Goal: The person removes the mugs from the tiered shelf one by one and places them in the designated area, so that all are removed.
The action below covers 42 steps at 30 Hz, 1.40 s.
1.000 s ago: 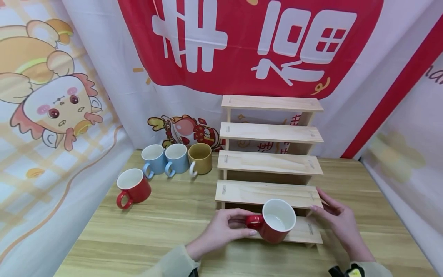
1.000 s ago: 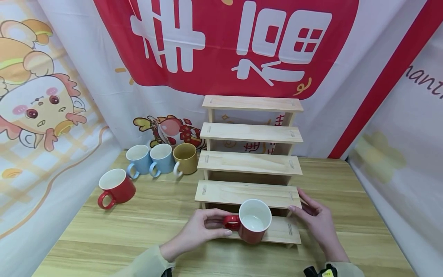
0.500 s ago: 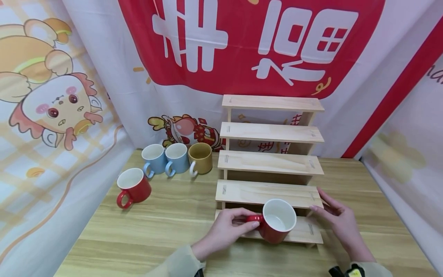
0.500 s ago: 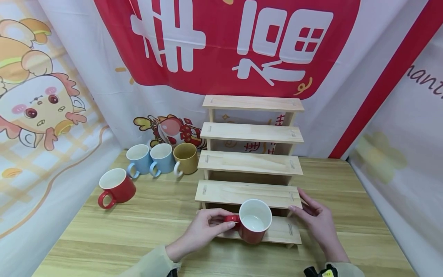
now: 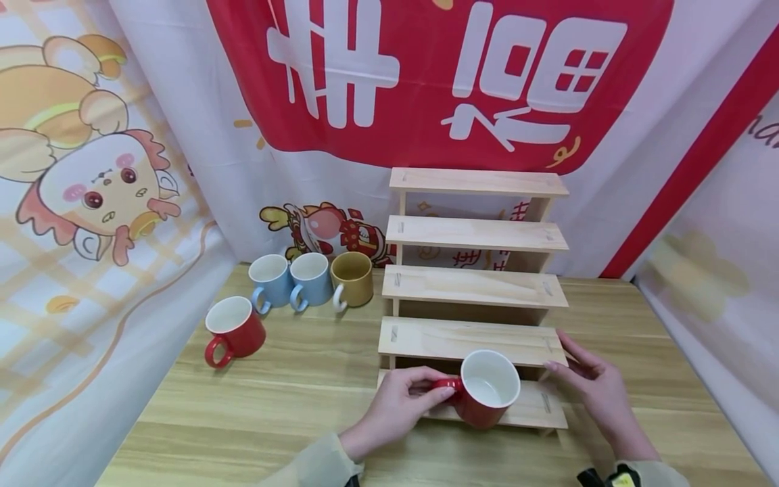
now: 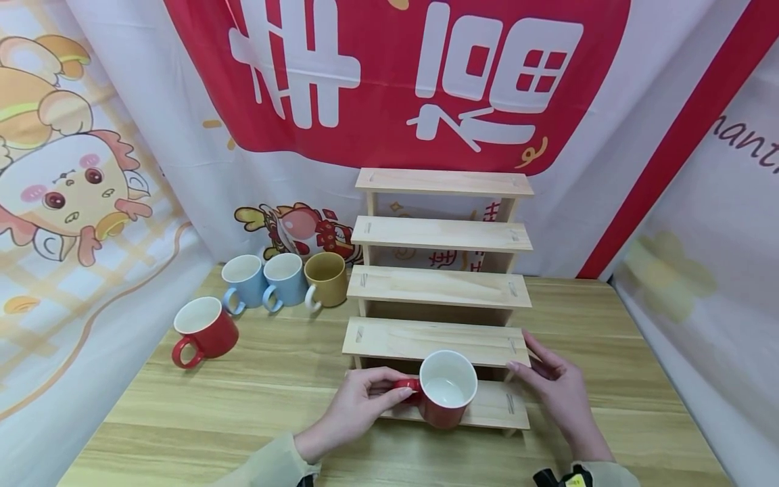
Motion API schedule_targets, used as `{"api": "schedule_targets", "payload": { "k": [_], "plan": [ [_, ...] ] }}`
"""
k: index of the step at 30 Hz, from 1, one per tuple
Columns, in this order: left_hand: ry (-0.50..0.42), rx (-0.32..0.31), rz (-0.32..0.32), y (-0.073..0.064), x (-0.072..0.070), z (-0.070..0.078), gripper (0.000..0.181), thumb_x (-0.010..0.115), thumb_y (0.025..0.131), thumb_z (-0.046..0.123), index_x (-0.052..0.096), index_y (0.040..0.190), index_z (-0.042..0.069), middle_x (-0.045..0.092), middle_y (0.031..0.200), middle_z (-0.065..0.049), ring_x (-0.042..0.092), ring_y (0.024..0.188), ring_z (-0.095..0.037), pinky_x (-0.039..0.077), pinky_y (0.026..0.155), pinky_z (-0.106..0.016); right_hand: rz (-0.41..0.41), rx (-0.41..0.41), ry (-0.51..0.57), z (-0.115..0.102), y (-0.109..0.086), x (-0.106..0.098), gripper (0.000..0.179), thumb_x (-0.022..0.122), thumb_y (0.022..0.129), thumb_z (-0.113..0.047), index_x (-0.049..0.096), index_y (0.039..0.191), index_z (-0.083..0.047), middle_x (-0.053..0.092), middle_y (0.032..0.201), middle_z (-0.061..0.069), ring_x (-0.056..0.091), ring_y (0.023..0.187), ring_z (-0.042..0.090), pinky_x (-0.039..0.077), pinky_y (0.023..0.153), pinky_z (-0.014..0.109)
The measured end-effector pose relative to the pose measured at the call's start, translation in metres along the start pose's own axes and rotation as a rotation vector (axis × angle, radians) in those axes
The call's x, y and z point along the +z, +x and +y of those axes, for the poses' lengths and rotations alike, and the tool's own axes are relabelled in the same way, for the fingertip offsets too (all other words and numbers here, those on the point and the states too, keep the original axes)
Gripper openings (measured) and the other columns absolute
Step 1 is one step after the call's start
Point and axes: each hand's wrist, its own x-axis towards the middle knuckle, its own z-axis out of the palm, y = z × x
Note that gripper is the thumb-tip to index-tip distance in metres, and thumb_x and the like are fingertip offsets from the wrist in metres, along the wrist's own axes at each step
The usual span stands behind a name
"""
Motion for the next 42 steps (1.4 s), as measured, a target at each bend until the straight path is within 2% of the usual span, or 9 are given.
{"api": "schedule_targets", "payload": {
  "k": [7, 13, 18, 23, 27, 31, 36, 39, 42],
  "plan": [
    [-0.010, 0.020, -0.010, -0.003, -0.003, 0.001, 0.014, 0.076, 0.094, 0.019, 0.076, 0.104, 0.011, 0.076, 0.101, 0.002, 0.074, 0.092, -0.017, 0.061, 0.080, -0.033, -0.004, 0.007, -0.030, 0.000, 0.000, 0.000, 0.068, 0.077, 0.094, -0.024, 0.045, 0.154, -0.017, 0.045, 0.151, -0.001, 0.058, 0.108, -0.010, 0.049, 0.088, 0.011],
    [-0.018, 0.031, -0.013, -0.007, -0.008, 0.011, 0.015, 0.076, 0.094, 0.017, 0.076, 0.106, 0.008, 0.076, 0.102, -0.002, 0.074, 0.091, -0.024, 0.062, 0.079, -0.033, -0.012, 0.002, 0.014, -0.001, 0.000, 0.000, 0.067, 0.077, 0.094, -0.019, 0.045, 0.153, -0.015, 0.049, 0.147, -0.008, 0.059, 0.108, -0.009, 0.050, 0.087, 0.012],
    [-0.013, 0.015, -0.002, -0.010, -0.013, 0.020, 0.015, 0.076, 0.094, 0.019, 0.076, 0.106, 0.009, 0.076, 0.101, -0.001, 0.074, 0.091, -0.031, 0.062, 0.079, -0.034, -0.015, 0.009, 0.008, -0.002, 0.000, 0.000, 0.068, 0.077, 0.094, -0.021, 0.045, 0.154, -0.016, 0.049, 0.148, -0.008, 0.059, 0.109, -0.008, 0.050, 0.087, 0.012],
    [-0.008, -0.013, 0.012, -0.015, -0.021, 0.025, 0.016, 0.077, 0.094, 0.022, 0.076, 0.106, 0.012, 0.076, 0.102, 0.000, 0.074, 0.093, -0.029, 0.062, 0.080, -0.034, -0.014, 0.014, 0.000, -0.003, 0.000, 0.001, 0.068, 0.078, 0.094, -0.024, 0.046, 0.153, -0.017, 0.049, 0.148, -0.007, 0.059, 0.109, -0.009, 0.049, 0.088, 0.011],
    [-0.009, 0.001, 0.026, -0.020, -0.029, 0.030, 0.018, 0.077, 0.094, 0.021, 0.076, 0.108, 0.010, 0.076, 0.103, -0.002, 0.073, 0.093, -0.026, 0.061, 0.081, -0.034, -0.007, 0.004, -0.030, -0.002, -0.001, 0.001, 0.067, 0.078, 0.094, -0.025, 0.047, 0.153, -0.018, 0.048, 0.149, -0.001, 0.060, 0.108, -0.008, 0.049, 0.088, 0.011],
    [0.008, 0.029, 0.061, -0.024, -0.040, 0.034, 0.017, 0.076, 0.094, 0.018, 0.075, 0.107, 0.006, 0.076, 0.102, -0.005, 0.073, 0.094, -0.026, 0.061, 0.082, -0.034, -0.007, 0.005, -0.050, -0.002, -0.001, 0.001, 0.068, 0.077, 0.094, -0.027, 0.046, 0.153, -0.019, 0.045, 0.151, 0.006, 0.060, 0.108, -0.008, 0.048, 0.088, 0.011],
    [0.018, 0.022, 0.127, -0.030, -0.057, 0.041, 0.018, 0.076, 0.093, 0.013, 0.075, 0.107, 0.002, 0.076, 0.104, -0.009, 0.073, 0.096, -0.026, 0.061, 0.081, -0.034, -0.013, 0.019, -0.064, -0.004, -0.001, 0.001, 0.069, 0.077, 0.094, -0.030, 0.045, 0.154, -0.020, 0.042, 0.153, 0.012, 0.060, 0.107, -0.008, 0.048, 0.087, 0.010],
    [0.033, 0.018, 0.169, -0.034, -0.069, 0.047, 0.018, 0.075, 0.094, 0.012, 0.074, 0.108, 0.001, 0.076, 0.105, -0.010, 0.073, 0.098, -0.026, 0.061, 0.082, -0.035, -0.013, 0.021, -0.043, -0.004, 0.000, 0.001, 0.069, 0.078, 0.094, -0.027, 0.045, 0.154, -0.020, 0.043, 0.153, 0.009, 0.060, 0.107, -0.008, 0.049, 0.087, 0.010],
    [0.062, 0.013, 0.229, -0.038, -0.080, 0.051, 0.017, 0.076, 0.093, 0.012, 0.075, 0.107, 0.002, 0.076, 0.104, -0.010, 0.073, 0.097, -0.025, 0.060, 0.083, -0.035, -0.013, 0.013, -0.015, -0.003, 0.000, 0.001, 0.068, 0.078, 0.093, -0.024, 0.046, 0.153, -0.018, 0.046, 0.150, 0.000, 0.060, 0.107, -0.008, 0.048, 0.088, 0.010]
  ]
}}
